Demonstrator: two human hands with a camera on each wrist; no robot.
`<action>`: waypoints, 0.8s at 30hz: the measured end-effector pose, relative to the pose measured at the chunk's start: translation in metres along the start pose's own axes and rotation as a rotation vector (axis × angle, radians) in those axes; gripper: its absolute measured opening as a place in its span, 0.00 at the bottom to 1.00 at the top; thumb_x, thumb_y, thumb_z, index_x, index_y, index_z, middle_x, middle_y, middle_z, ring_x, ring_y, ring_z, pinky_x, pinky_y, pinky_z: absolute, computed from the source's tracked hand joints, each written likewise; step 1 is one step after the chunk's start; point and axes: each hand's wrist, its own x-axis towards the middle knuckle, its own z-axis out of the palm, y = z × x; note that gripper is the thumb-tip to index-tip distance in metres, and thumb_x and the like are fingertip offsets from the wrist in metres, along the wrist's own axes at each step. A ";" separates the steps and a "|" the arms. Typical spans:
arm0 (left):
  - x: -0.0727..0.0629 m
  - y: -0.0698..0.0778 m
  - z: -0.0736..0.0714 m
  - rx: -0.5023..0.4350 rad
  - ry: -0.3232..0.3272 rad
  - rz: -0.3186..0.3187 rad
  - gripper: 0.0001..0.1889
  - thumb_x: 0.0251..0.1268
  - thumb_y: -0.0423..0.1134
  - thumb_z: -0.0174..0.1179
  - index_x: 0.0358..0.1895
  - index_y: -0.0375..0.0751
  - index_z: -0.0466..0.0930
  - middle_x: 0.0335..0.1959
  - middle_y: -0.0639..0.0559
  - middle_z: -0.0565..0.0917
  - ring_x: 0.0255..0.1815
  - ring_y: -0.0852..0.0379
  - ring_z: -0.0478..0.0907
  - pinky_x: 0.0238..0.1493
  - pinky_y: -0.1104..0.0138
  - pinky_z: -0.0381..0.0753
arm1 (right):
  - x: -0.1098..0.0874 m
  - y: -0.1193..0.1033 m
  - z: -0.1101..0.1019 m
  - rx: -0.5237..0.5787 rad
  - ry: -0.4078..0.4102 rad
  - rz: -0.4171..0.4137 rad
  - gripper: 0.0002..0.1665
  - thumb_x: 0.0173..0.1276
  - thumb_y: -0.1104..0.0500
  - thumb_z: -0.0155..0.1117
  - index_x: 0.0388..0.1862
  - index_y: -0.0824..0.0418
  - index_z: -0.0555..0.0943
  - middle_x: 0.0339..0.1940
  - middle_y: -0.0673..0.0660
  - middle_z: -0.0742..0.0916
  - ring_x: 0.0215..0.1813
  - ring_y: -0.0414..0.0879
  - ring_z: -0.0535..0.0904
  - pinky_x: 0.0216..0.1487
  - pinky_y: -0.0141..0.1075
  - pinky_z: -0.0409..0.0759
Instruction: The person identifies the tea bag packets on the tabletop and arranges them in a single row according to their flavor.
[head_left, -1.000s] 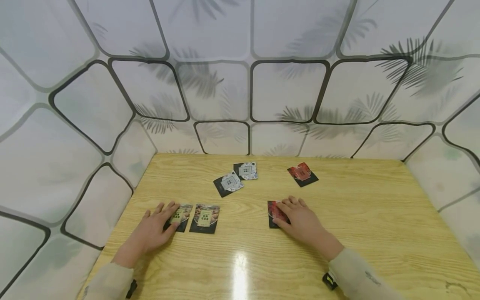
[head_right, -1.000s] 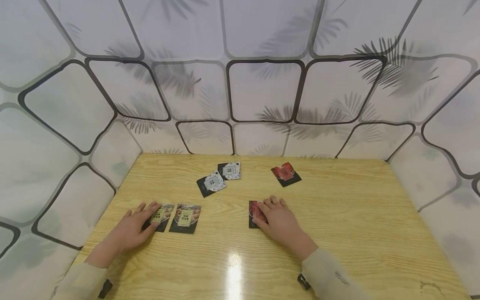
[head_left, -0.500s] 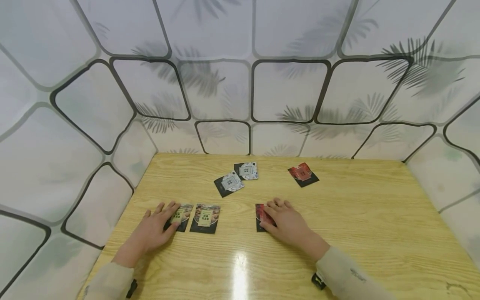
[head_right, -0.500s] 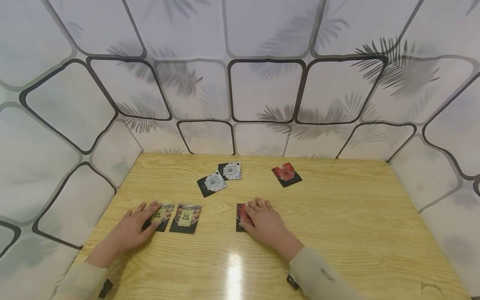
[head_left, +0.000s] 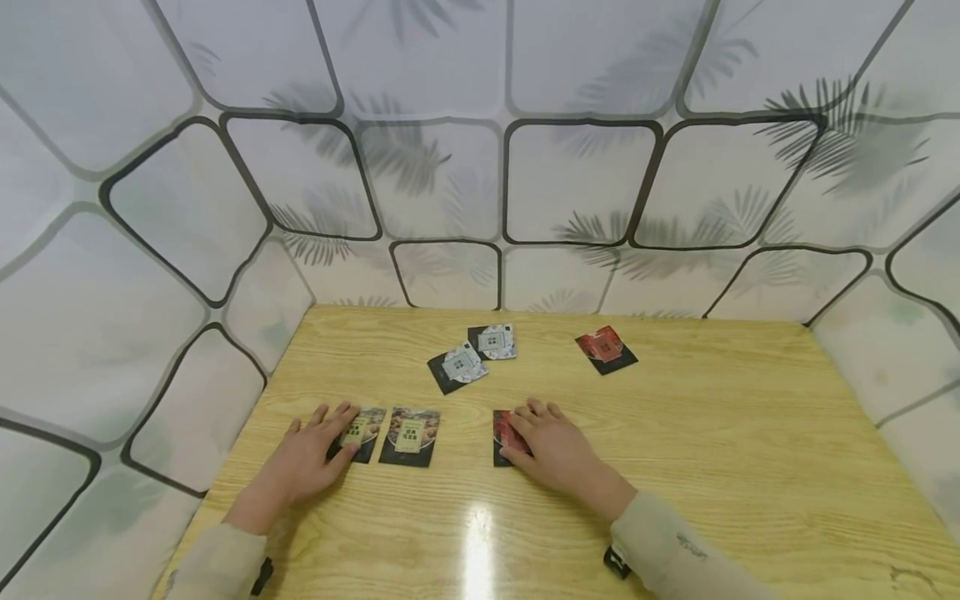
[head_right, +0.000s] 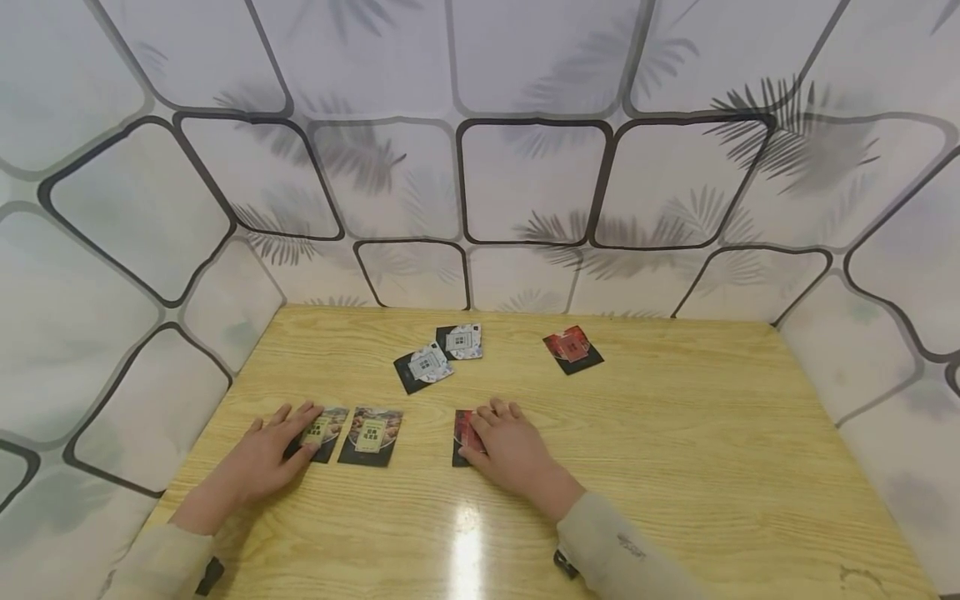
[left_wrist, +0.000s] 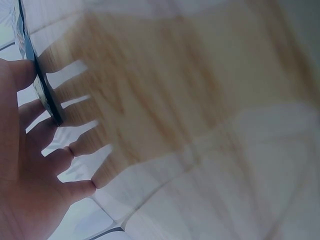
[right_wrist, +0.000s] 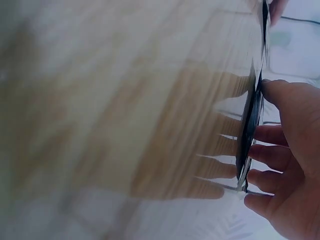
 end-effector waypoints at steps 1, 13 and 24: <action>0.000 0.000 0.000 0.000 -0.002 0.001 0.32 0.83 0.52 0.54 0.81 0.41 0.66 0.80 0.37 0.69 0.79 0.23 0.62 0.69 0.22 0.60 | 0.001 -0.002 0.000 -0.005 0.001 -0.002 0.36 0.80 0.39 0.61 0.72 0.63 0.79 0.73 0.64 0.82 0.80 0.65 0.70 0.81 0.60 0.65; 0.000 0.000 0.000 -0.005 -0.006 0.006 0.32 0.83 0.53 0.54 0.81 0.41 0.67 0.80 0.36 0.69 0.79 0.23 0.63 0.68 0.21 0.61 | 0.013 -0.023 0.001 -0.063 0.020 -0.044 0.36 0.79 0.37 0.61 0.71 0.64 0.80 0.70 0.64 0.84 0.78 0.65 0.72 0.80 0.60 0.66; 0.001 0.000 -0.001 0.000 -0.006 0.004 0.31 0.83 0.52 0.54 0.81 0.41 0.67 0.80 0.36 0.70 0.79 0.23 0.63 0.68 0.21 0.61 | 0.018 -0.036 0.002 -0.104 0.008 -0.074 0.36 0.79 0.37 0.60 0.70 0.63 0.81 0.70 0.63 0.84 0.78 0.63 0.73 0.80 0.59 0.68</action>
